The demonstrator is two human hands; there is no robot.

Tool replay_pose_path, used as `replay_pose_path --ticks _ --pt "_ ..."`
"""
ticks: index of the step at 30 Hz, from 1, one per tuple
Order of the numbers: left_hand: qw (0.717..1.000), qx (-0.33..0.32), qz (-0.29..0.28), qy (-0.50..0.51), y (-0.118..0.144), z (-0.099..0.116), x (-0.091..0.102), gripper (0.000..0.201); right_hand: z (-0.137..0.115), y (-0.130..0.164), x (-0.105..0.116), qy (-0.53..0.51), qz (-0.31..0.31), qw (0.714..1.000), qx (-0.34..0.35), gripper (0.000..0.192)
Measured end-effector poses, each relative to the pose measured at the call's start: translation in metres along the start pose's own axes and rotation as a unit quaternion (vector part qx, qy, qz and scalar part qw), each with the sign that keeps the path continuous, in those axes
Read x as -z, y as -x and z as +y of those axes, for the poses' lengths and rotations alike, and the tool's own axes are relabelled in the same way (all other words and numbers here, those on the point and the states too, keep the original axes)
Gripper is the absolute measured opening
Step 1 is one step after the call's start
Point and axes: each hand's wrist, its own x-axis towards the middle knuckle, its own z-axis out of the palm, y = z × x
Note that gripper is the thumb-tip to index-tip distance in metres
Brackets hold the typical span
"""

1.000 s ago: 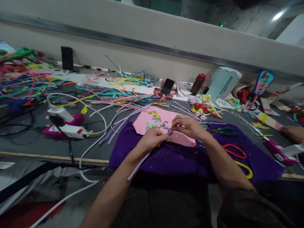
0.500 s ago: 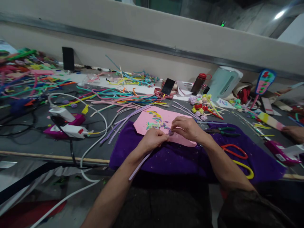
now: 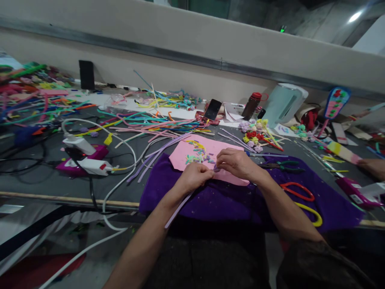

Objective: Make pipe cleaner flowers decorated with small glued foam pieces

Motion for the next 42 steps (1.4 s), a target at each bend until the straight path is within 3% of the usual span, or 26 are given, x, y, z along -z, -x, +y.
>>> replay_pose_path --ticks 8,12,14,16,20,22,33,42 --pt "1.000 -0.003 0.015 0.015 0.000 -0.003 0.000 0.032 0.001 0.001 0.003 -0.046 0.006 0.999 -0.018 0.016" --pt "0.997 0.013 0.037 0.072 0.002 0.004 0.003 0.031 0.004 0.005 0.012 -0.137 0.095 0.985 -0.053 0.022" --pt "0.992 0.020 0.043 0.119 0.004 0.010 0.005 0.029 0.004 0.008 0.015 -0.190 0.159 0.963 -0.102 0.023" --pt "0.984 0.031 0.038 0.169 0.006 0.016 0.007 0.031 0.004 0.009 0.013 -0.273 0.183 0.931 -0.160 0.026" --pt "0.972 0.035 0.022 0.232 0.009 0.020 0.010 0.036 -0.001 0.006 -0.003 -0.465 0.100 0.851 -0.223 0.044" --pt "0.970 0.020 0.022 0.243 0.010 0.020 0.010 0.033 -0.004 0.002 -0.011 -0.509 0.071 0.829 -0.220 0.051" --pt "0.962 0.024 -0.007 0.271 0.010 0.019 0.009 0.033 -0.017 -0.004 -0.021 -0.582 0.056 0.792 -0.176 0.052" --pt "0.966 0.024 -0.003 0.258 0.010 0.019 0.009 0.036 -0.017 -0.004 -0.023 -0.575 0.059 0.796 -0.180 0.047"
